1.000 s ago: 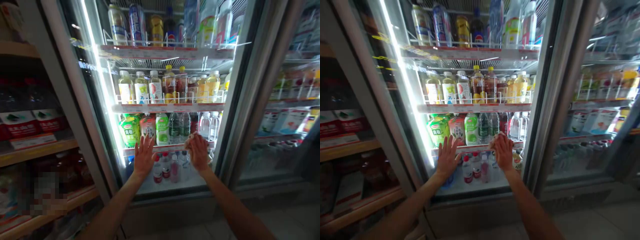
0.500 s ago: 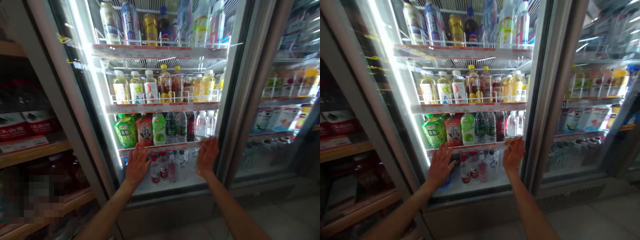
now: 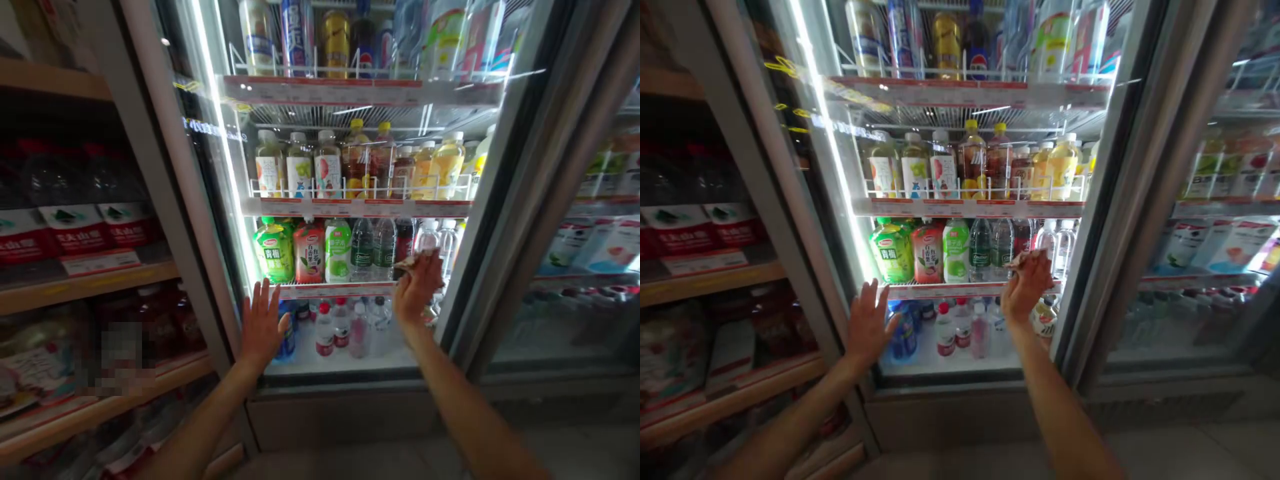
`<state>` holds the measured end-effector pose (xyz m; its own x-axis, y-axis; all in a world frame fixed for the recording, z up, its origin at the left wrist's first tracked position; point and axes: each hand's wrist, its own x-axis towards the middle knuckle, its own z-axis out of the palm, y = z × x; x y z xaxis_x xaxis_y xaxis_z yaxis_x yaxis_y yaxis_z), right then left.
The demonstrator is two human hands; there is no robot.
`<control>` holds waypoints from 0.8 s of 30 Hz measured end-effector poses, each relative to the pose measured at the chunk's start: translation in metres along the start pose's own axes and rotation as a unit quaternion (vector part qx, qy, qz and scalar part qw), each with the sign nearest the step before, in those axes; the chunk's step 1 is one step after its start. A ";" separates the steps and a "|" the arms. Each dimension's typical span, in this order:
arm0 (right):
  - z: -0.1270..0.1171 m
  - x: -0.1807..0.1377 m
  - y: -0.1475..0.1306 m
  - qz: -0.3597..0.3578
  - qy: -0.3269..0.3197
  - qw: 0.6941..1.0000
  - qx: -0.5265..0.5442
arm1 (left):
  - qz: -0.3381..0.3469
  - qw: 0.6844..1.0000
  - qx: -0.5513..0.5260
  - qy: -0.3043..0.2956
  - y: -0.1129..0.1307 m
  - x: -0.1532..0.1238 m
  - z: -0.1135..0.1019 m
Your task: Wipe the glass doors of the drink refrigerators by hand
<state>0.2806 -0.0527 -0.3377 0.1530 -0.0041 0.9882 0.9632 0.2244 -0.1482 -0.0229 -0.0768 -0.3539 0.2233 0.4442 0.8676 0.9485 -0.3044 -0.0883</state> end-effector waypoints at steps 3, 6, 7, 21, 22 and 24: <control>0.005 -0.017 -0.034 -0.157 -0.126 0.978 0.058 | -0.004 1.000 -0.014 -0.001 -0.003 0.000 0.001; 0.010 -0.014 -0.064 -0.329 -0.227 0.912 0.091 | 0.001 1.000 -0.014 -0.014 -0.008 0.000 -0.001; 0.012 -0.005 -0.069 -0.331 -0.225 0.912 0.085 | -0.005 1.000 -0.010 -0.018 -0.010 0.000 -0.002; 0.049 0.024 -0.160 -0.351 -0.241 0.892 0.149 | -0.053 0.997 0.045 -0.024 -0.061 -0.037 -0.032; 0.052 0.029 -0.169 -0.312 -0.233 0.911 0.137 | -0.059 0.997 0.045 -0.022 -0.064 -0.036 -0.035; 0.055 0.026 -0.182 -0.322 -0.227 0.909 0.138 | -0.061 0.997 0.046 -0.015 -0.069 -0.034 -0.041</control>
<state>0.0971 -0.0404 -0.2831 -0.5904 0.1668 0.7897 0.7186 0.5541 0.4202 -0.1052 -0.1054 -0.3573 0.1103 0.4984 0.8599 0.9853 -0.1681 -0.0290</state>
